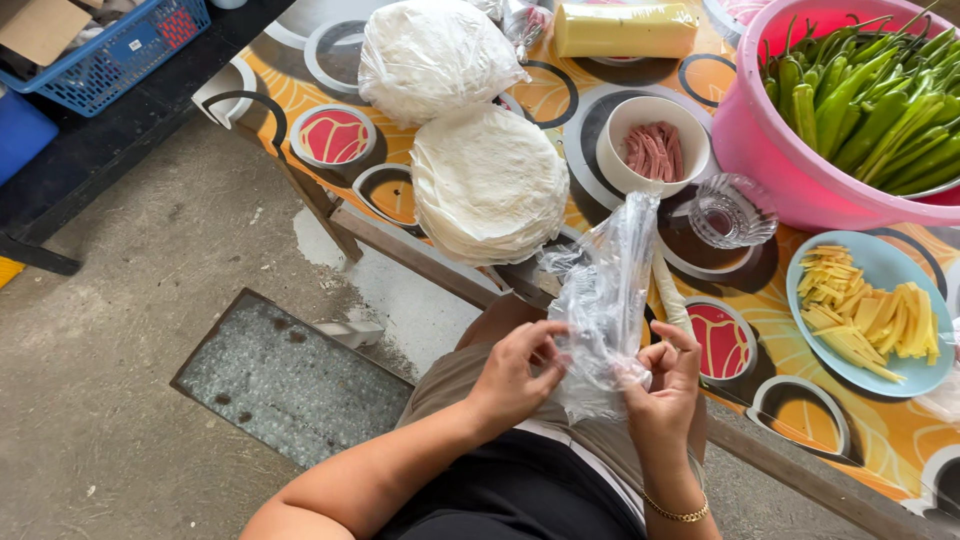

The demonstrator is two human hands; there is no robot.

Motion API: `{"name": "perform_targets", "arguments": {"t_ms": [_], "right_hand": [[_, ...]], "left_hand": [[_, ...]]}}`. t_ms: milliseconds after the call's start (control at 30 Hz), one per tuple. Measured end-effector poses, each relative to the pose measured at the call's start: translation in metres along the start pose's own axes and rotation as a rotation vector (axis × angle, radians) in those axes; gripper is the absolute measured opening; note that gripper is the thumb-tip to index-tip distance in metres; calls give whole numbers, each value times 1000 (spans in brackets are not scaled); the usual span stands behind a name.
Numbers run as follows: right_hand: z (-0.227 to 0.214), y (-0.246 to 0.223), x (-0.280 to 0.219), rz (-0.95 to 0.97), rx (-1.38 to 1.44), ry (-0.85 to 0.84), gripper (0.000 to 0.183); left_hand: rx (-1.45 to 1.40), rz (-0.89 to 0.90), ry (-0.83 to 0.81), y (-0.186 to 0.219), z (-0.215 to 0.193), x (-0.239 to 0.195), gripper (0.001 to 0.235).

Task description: The person rolls food items using thin wrappers, filling them with green chilies, strips of meat, and cheese by hand, then rinses a glass at a sink and organizes the wrappers into plastic bags.

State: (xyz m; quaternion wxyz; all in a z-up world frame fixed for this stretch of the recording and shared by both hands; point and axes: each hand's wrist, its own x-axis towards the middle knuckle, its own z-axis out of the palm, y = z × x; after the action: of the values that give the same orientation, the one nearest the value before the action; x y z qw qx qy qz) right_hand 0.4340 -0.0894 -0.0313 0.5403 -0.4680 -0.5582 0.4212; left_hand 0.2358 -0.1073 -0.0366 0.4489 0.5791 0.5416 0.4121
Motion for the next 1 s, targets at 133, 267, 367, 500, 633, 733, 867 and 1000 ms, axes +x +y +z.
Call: {"name": "perform_targets", "arguments": {"t_ms": [133,267,367,500,633,733,867,1000], "right_hand": [[-16,-4,-2,51,-408,-35,44],[-15,-2,-4,-109,-625,-76,25],[-15,7,-5,-16,-574,-82,20],[-25,26,-1,-38,-361,-24,16],[-51,39,-1,111,475,97,21],[-68,37,-6,213,886,-83,15],[-73,30,-13,301,760,-234,36],[-64,25,-11,151,59,-350,42]], "left_hand": [[-218,140,30,-43,13,-2,14],[-813,-54,-173,-57,23,6,16],[-829,-26,-270,-47,20,3,16],[-441,350,-205,-19,3,-2,30],[399,588,-91,-6,-7,3,42],[-34,363,147,-9,-6,6,40],[150,360,412,-16,-1,11,28],[-251,471,346,-15,-3,16,36]]}}
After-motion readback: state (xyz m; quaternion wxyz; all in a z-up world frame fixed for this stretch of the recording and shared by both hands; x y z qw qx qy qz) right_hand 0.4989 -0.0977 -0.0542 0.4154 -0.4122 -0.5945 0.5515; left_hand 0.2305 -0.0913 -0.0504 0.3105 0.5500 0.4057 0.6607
